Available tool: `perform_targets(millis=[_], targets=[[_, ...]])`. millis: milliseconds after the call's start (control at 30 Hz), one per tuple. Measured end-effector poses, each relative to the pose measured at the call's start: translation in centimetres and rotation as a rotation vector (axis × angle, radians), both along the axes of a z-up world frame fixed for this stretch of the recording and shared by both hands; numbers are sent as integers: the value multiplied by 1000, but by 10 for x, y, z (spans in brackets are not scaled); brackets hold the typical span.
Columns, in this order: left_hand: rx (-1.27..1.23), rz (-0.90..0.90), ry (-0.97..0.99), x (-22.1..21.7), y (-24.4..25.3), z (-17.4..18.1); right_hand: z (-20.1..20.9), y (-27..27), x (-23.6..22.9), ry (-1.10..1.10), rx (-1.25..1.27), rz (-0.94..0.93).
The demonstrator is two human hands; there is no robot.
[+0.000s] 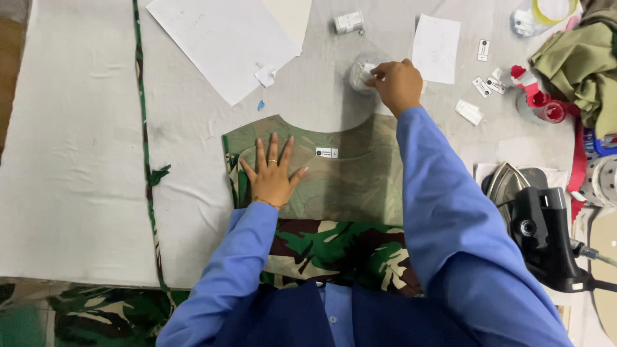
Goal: The person irons a camouflage-patterned shirt laid out on a white work table. They repeatedly pick up small white tags from a pile, place them on the shirt, and press them with a steam iron. The person adjusts the shirt and the tags multiple times throughout the process.
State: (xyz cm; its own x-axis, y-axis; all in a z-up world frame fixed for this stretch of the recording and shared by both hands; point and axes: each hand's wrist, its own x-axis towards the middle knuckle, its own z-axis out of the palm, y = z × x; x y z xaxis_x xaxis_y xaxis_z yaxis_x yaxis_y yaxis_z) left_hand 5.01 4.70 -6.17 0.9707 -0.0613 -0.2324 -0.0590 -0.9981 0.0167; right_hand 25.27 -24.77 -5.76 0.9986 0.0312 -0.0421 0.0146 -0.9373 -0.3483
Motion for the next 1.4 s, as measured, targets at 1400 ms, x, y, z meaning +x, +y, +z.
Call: perform_targets(millis=[1400], targets=[[-620,232,101,-34,-41,43,6,53,-234,243,951,-185]])
